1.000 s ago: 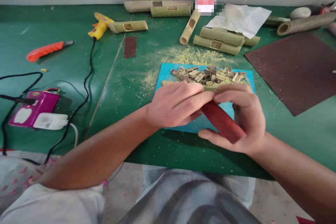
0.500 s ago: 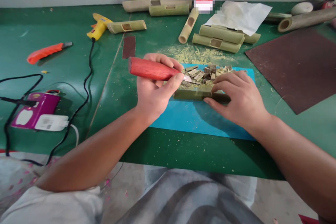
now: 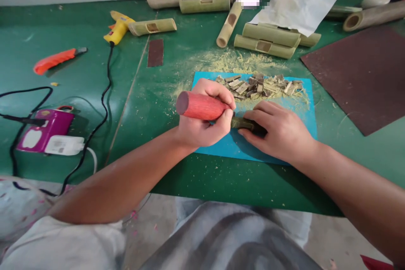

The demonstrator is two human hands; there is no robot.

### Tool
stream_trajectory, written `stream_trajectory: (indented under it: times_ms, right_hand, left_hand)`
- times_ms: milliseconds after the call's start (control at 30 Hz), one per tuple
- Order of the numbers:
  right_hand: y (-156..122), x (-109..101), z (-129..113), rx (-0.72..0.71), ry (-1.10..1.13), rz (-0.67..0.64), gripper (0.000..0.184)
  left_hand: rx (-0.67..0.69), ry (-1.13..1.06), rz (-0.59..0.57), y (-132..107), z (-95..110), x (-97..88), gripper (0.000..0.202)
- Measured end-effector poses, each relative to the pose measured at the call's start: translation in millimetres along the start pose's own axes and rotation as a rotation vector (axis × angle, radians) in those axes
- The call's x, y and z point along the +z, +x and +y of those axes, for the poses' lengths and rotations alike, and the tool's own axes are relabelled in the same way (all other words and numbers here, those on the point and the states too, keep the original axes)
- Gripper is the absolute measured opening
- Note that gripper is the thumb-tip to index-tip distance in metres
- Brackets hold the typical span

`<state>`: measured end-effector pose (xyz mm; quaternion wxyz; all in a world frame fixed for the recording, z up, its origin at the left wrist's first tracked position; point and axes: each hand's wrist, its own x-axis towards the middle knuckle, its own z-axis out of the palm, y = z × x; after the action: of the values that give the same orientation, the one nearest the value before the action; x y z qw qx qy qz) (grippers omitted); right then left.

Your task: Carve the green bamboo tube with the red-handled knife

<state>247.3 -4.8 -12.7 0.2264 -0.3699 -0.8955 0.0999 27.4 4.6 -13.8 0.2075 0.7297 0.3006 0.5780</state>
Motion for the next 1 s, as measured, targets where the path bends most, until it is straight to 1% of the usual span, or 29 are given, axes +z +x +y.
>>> stream_trajectory:
  times_ms: [100,300,400,500,567,633,667,733,833,933,1000]
  right_hand:
    - [-0.5,1.3,-1.9,0.015,-0.015,-0.005,0.020]
    - [-0.9,2.3,-2.5,0.010,-0.026,-0.006,0.023]
    - [-0.2,2.1,-2.9,-0.005,-0.030,0.013,0.023]
    - [0.0,2.4,-2.5,-0.005,-0.018,0.011,0.023]
    - [-0.4,2.7,-2.1,0.003,-0.006,0.005,0.023]
    - [-1.0,3.0,-1.9,0.003,0.002,0.003,0.021]
    - [-1.4,3.2,-1.9,-0.002,0.002,0.005,0.021]
    - [-1.9,3.5,-1.9,-0.023,-0.004,0.016,0.022]
    - [-2.0,3.8,-1.3,-0.048,-0.004,0.038,0.024]
    - [-1.1,3.8,0.0,-0.071,0.010,0.048,0.024]
    - [-0.1,3.6,0.5,-0.082,0.014,0.047,0.024]
  left_hand:
    - [-0.040,-0.046,-0.052,0.6,0.3,-1.0,0.007]
    - [-0.083,-0.056,-0.082,-4.4,0.3,-4.7,0.001]
    - [-0.074,-0.085,-0.103,-4.6,-2.2,-6.2,0.005]
    - [-0.048,-0.126,-0.143,1.0,0.6,-10.2,0.011]
    - [-0.036,-0.111,-0.217,7.3,5.8,-15.1,0.012]
    - [-0.050,-0.041,-0.344,13.7,10.6,-20.9,0.009]
    - [-0.060,-0.032,-0.388,16.3,11.8,-23.5,0.009]
    - [-0.073,-0.067,-0.434,19.2,11.2,-27.3,0.011]
    - [-0.073,-0.131,-0.453,18.0,5.7,-27.3,0.015]
    - [-0.067,-0.070,-0.430,13.9,2.4,-22.4,0.017]
    - [-0.087,-0.042,-0.392,12.0,2.9,-19.1,0.018]
